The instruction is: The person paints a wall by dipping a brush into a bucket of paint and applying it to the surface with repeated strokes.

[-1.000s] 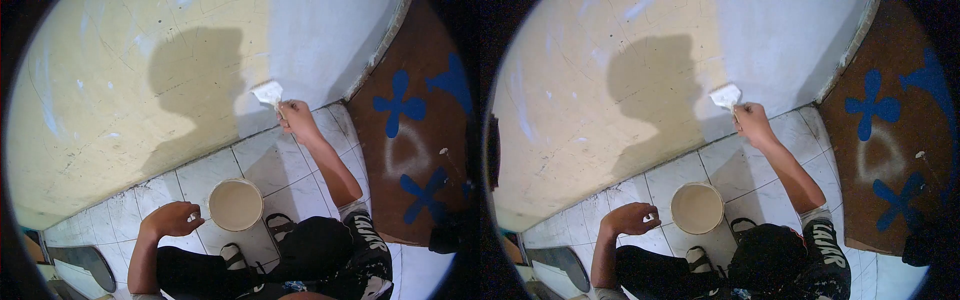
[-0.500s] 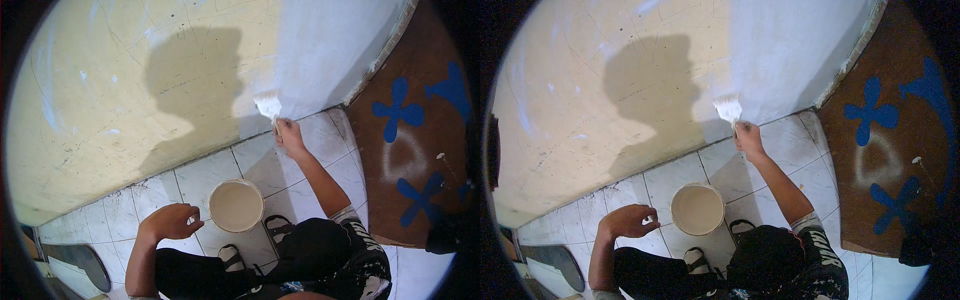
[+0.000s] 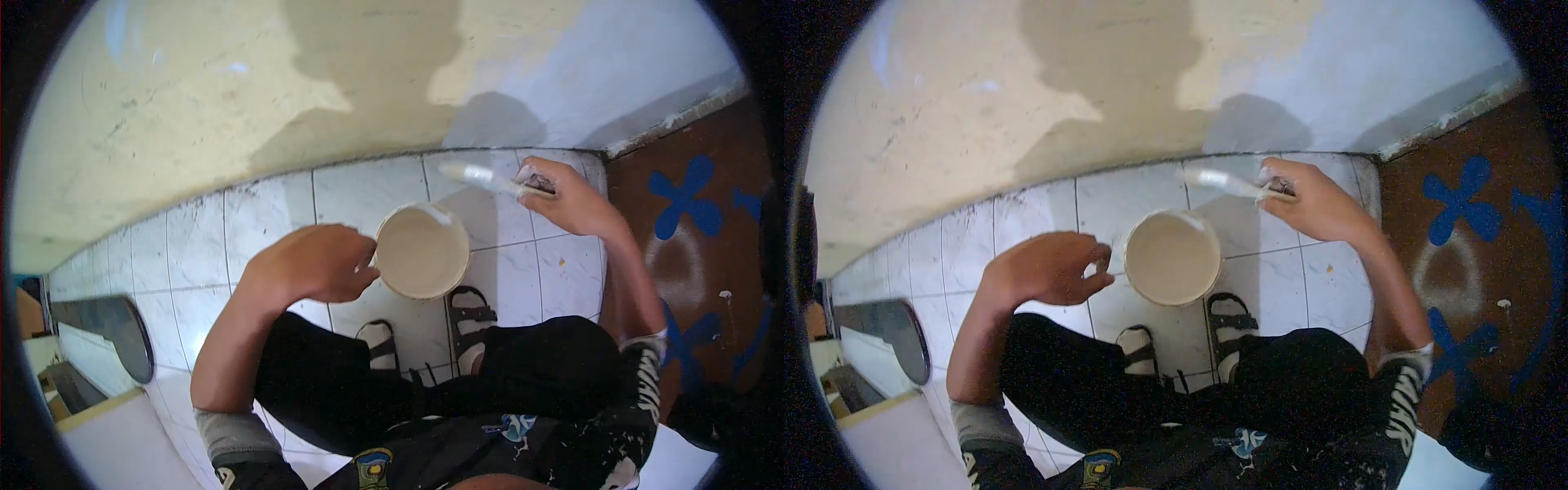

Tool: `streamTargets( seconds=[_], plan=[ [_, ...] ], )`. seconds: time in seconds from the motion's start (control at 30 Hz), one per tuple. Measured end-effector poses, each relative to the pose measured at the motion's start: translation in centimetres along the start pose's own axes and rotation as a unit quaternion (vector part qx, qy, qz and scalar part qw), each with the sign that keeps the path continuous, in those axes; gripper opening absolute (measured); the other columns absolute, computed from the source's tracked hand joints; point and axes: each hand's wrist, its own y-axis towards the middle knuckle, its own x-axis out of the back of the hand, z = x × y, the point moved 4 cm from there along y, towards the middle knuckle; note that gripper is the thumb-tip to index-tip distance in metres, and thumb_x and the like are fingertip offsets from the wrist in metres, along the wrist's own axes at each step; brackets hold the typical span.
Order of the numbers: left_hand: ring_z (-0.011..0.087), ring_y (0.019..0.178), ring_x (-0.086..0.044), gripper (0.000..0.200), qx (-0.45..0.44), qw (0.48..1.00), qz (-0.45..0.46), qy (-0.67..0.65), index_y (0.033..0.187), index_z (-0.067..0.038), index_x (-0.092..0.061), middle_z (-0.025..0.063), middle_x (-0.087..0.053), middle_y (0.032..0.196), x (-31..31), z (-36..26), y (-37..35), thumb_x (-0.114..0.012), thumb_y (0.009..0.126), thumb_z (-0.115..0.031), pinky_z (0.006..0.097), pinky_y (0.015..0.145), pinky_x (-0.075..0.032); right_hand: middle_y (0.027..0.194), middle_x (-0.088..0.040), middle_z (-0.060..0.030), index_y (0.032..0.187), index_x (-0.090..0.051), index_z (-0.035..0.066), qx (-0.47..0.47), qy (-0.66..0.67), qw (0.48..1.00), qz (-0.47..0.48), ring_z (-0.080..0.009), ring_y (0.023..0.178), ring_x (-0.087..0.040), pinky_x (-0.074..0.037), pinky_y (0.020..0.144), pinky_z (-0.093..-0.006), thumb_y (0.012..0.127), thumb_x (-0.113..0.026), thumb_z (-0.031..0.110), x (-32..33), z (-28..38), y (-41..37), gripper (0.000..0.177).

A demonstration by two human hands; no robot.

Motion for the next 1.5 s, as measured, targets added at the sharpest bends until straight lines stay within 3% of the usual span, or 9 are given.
streamTargets(
  seconds=[0.1,0.17,0.23,0.47,0.83,0.93,1.13,1.2,1.5],
  plan=[
    [0.0375,0.095,-0.063,0.030,0.042,0.998,0.033,-0.029,0.101,-0.005,-0.066,0.0187,-0.066,0.094,-0.2,0.4,-0.6,-0.059,0.095,-0.034,0.0466,0.084,-0.050,0.095,-0.068,-0.0259,0.116,-0.060,0.001,0.016,-0.217,0.939,0.265,-0.0428,0.091,-0.067,-0.052,0.083,-0.0494,0.083,-0.065,0.007,-4.5,7.1,0.5,0.034],
    [0.0374,0.095,-0.063,0.030,0.047,0.998,0.049,-0.020,0.100,-0.004,-0.066,0.0188,-0.066,0.094,-0.4,1.0,-1.1,-0.059,0.094,-0.033,0.0467,0.084,-0.050,0.092,-0.068,-0.0242,0.116,-0.062,0.003,0.083,-0.309,0.891,0.323,-0.0403,0.091,-0.068,-0.053,0.082,-0.0486,0.082,-0.063,0.005,-9.3,6.0,0.9,0.034],
    [0.0370,0.095,-0.064,0.030,0.064,0.996,0.056,-0.017,0.099,-0.003,-0.066,0.0188,-0.066,0.094,-0.5,1.3,-1.9,-0.059,0.094,-0.031,0.0466,0.084,-0.050,0.097,-0.065,-0.0256,0.120,-0.058,0.000,0.069,-0.369,0.842,0.386,-0.0417,0.094,-0.066,-0.053,0.082,-0.0470,0.080,-0.062,0.003,-14.1,4.6,1.4,0.041],
    [0.0360,0.094,-0.064,0.029,0.026,0.999,0.008,-0.019,0.099,-0.003,-0.066,0.0181,-0.067,0.095,-1.2,2.1,-4.2,-0.060,0.094,-0.031,0.0460,0.084,-0.050,0.103,-0.063,-0.0252,0.130,-0.055,0.005,0.163,-0.387,0.853,0.311,-0.0403,0.094,-0.067,-0.056,0.079,-0.0475,0.080,-0.063,0.003,-24.7,-2.2,3.3,0.050],
    [0.0359,0.096,-0.064,0.030,0.024,0.999,0.012,-0.038,0.101,-0.004,-0.067,0.0176,-0.066,0.094,-1.1,3.0,-4.2,-0.059,0.095,-0.033,0.0461,0.085,-0.051,0.105,-0.064,-0.0253,0.123,-0.061,0.003,0.185,-0.454,0.814,0.310,-0.0381,0.093,-0.069,-0.058,0.075,-0.0449,0.086,-0.058,0.008,-27.0,-2.6,4.3,0.037],
    [0.0359,0.096,-0.064,0.030,0.024,0.999,0.013,-0.041,0.101,-0.005,-0.067,0.0171,-0.066,0.094,-1.1,3.1,-4.1,-0.059,0.095,-0.033,0.0462,0.085,-0.050,0.104,-0.065,-0.0250,0.120,-0.062,0.003,0.156,-0.459,0.802,0.349,-0.0382,0.093,-0.069,-0.059,0.074,-0.0447,0.084,-0.060,0.008,-27.2,-2.2,4.6,0.036],
    [0.0354,0.096,-0.064,0.030,0.030,0.999,0.019,-0.035,0.102,-0.005,-0.067,0.0163,-0.067,0.095,-1.0,2.9,-3.9,-0.059,0.096,-0.033,0.0458,0.085,-0.050,0.101,-0.066,-0.0243,0.113,-0.064,0.001,0.163,-0.448,0.808,0.346,-0.0364,0.090,-0.070,-0.059,0.073,-0.0446,0.082,-0.061,0.007,-27.2,-2.2,4.7,0.032],
    [0.0353,0.096,-0.064,0.030,0.028,0.999,0.014,-0.035,0.102,-0.005,-0.067,0.0165,-0.067,0.095,-1.0,2.8,-3.8,-0.059,0.095,-0.033,0.0457,0.085,-0.050,0.099,-0.071,-0.0229,0.092,-0.073,0.001,0.177,-0.424,0.840,0.290,-0.0363,0.095,-0.071,-0.059,0.074,-0.0456,0.079,-0.064,0.006,-27.0,-2.2,4.6,0.016],
    [0.0353,0.096,-0.064,0.030,0.023,0.999,0.009,-0.041,0.103,-0.005,-0.067,0.0174,-0.067,0.095,-1.1,3.0,-3.8,-0.059,0.095,-0.033,0.0454,0.085,-0.051,0.088,-0.071,-0.0247,0.087,-0.072,-0.003,0.080,-0.368,0.870,0.320,-0.0382,0.087,-0.071,-0.057,0.074,-0.0467,0.082,-0.063,0.017,-22.8,0.5,6.6,0.022]
  ],
)
